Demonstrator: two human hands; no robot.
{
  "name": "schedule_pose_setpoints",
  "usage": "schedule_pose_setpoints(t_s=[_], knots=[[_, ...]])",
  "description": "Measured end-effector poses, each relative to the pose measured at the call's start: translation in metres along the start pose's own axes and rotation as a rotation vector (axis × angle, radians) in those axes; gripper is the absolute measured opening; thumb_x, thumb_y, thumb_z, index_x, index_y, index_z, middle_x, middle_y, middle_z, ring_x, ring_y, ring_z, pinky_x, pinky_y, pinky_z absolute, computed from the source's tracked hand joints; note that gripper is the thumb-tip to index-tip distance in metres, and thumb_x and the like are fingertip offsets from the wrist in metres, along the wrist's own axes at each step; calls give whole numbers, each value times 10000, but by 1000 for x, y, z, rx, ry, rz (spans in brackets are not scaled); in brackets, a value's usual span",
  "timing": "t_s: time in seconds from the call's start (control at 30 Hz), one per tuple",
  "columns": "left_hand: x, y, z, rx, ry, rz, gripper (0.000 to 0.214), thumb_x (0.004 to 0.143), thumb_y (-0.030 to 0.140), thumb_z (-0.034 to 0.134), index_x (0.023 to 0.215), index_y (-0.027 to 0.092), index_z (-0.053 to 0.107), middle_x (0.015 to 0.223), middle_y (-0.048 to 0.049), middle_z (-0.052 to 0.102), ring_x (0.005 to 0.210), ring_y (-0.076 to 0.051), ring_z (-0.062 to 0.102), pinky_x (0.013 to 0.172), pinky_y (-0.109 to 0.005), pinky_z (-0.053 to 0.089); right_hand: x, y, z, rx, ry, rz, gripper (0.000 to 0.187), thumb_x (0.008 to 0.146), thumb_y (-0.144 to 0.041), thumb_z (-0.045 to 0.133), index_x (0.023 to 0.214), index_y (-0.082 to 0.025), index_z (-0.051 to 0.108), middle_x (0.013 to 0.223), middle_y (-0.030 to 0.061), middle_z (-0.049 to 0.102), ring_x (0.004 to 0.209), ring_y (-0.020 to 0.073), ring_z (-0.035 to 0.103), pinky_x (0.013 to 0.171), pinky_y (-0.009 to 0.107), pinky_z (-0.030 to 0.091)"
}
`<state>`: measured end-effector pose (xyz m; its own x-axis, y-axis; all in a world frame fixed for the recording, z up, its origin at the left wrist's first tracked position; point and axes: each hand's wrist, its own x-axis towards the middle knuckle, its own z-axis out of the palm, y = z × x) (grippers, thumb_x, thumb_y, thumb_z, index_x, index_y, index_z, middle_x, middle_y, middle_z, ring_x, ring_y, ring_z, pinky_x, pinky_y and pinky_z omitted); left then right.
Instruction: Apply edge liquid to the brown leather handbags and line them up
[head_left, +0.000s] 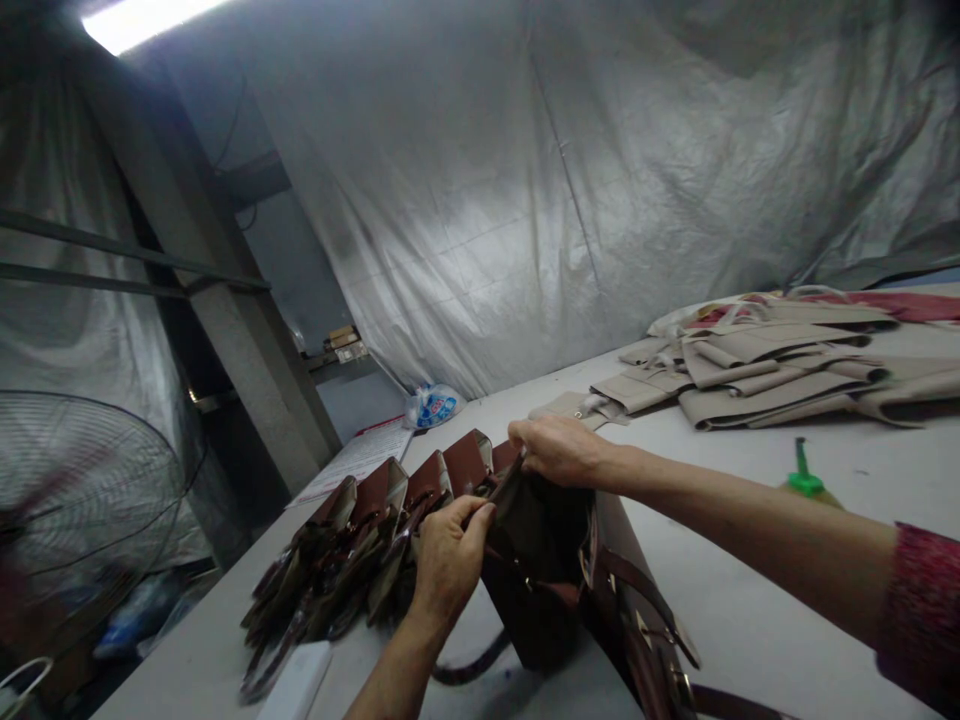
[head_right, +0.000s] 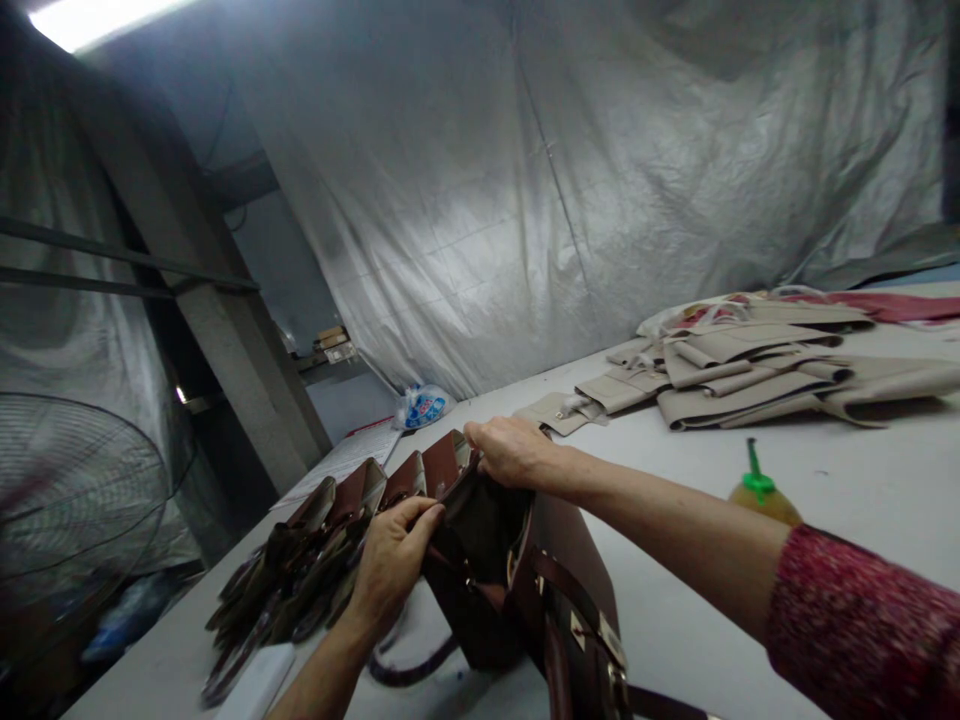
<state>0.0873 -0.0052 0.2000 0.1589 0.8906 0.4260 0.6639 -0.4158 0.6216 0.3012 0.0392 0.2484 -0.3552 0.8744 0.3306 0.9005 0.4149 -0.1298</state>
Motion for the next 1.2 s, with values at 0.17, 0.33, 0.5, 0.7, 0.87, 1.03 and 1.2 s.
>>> schedule_pose_setpoints(t_s=[0.17,0.33,0.5,0.7,0.87,1.03,1.2], knots=[[0,-1,2,8,0,16,296,903,379,528,800,188,729,688,2,669,691,-173,601,656,-257,383,-1,-1,-4,6,-21,-26,320,821,-206,566,1087,-270,732,941,84,753,902,250,698,665,276,408],[-1,0,-2,40,-35,21,289,902,371,506,782,189,696,654,8,623,652,-161,575,626,-256,379,-1,-2,-6,-3,-24,-39,267,797,-205,574,950,-264,785,905,78,759,869,242,694,630,264,399],[25,11,-10,46,-218,-25,229,792,399,629,754,174,650,694,-11,656,668,-181,605,599,-252,408,-2,-5,-5,-22,-3,-55,253,796,-226,570,913,-247,794,889,105,734,828,251,681,591,265,365],[64,22,-3,42,-402,55,178,703,297,660,805,186,754,728,-6,676,751,-198,613,581,-239,387,-6,-6,-9,-5,3,-90,211,821,-322,629,963,-308,784,891,85,677,788,215,653,595,257,336],[63,16,-3,8,-384,-5,223,705,270,618,848,167,756,747,-23,701,699,-187,615,564,-237,399,-11,19,-12,16,28,-13,324,776,-286,682,1097,-260,715,979,87,662,814,212,651,635,256,369],[57,13,-7,-52,-435,-81,233,706,266,619,862,145,743,769,-45,728,684,-193,654,550,-232,434,-9,31,-8,-6,38,70,313,821,-335,657,1120,-263,716,1004,109,673,852,248,662,655,282,398],[54,14,-6,-82,-450,-85,241,720,270,614,888,162,748,801,-47,743,716,-207,681,563,-237,457,2,29,-2,-48,35,5,320,849,-305,609,1141,-279,736,1020,123,704,981,285,657,749,319,431]])
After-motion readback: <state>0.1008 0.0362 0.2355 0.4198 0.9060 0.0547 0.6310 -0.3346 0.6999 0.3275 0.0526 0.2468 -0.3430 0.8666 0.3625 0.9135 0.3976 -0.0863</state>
